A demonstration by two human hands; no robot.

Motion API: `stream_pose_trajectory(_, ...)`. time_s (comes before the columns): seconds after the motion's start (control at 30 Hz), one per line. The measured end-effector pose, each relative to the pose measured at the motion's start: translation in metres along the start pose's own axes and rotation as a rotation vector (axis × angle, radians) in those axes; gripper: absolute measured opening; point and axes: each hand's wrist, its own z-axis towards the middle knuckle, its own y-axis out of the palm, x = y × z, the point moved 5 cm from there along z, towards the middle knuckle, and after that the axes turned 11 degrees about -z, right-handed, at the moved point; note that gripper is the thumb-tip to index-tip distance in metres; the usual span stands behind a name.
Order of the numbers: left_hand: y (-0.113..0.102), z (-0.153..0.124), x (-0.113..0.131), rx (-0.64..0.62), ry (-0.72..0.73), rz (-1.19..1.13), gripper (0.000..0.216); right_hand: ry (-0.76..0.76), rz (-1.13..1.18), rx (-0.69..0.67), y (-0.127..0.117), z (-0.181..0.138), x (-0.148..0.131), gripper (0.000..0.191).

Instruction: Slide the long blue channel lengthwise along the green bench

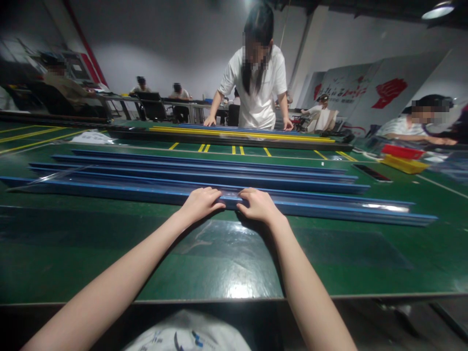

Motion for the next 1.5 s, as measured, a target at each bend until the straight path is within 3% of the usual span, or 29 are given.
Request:
stream_pose_trajectory(0.23,0.0001,0.0006,0.0008,-0.013,-0.008,0.003,0.025,-0.023,0.005,0.037,-0.0010,-0.0003,-0.0009,0.033)
stream_pose_trajectory(0.77,0.0007,0.0004,-0.0001,-0.007,-0.018,-0.016,0.025,0.027,-0.095,-0.046,-0.0017,-0.0003,-0.0017,0.028)
stream_pose_trajectory(1.5,-0.0019,0.0022,-0.0006,-0.050,-0.081,0.003,0.028,0.011,-0.097,-0.027,-0.0005,0.0002,-0.0019,0.029)
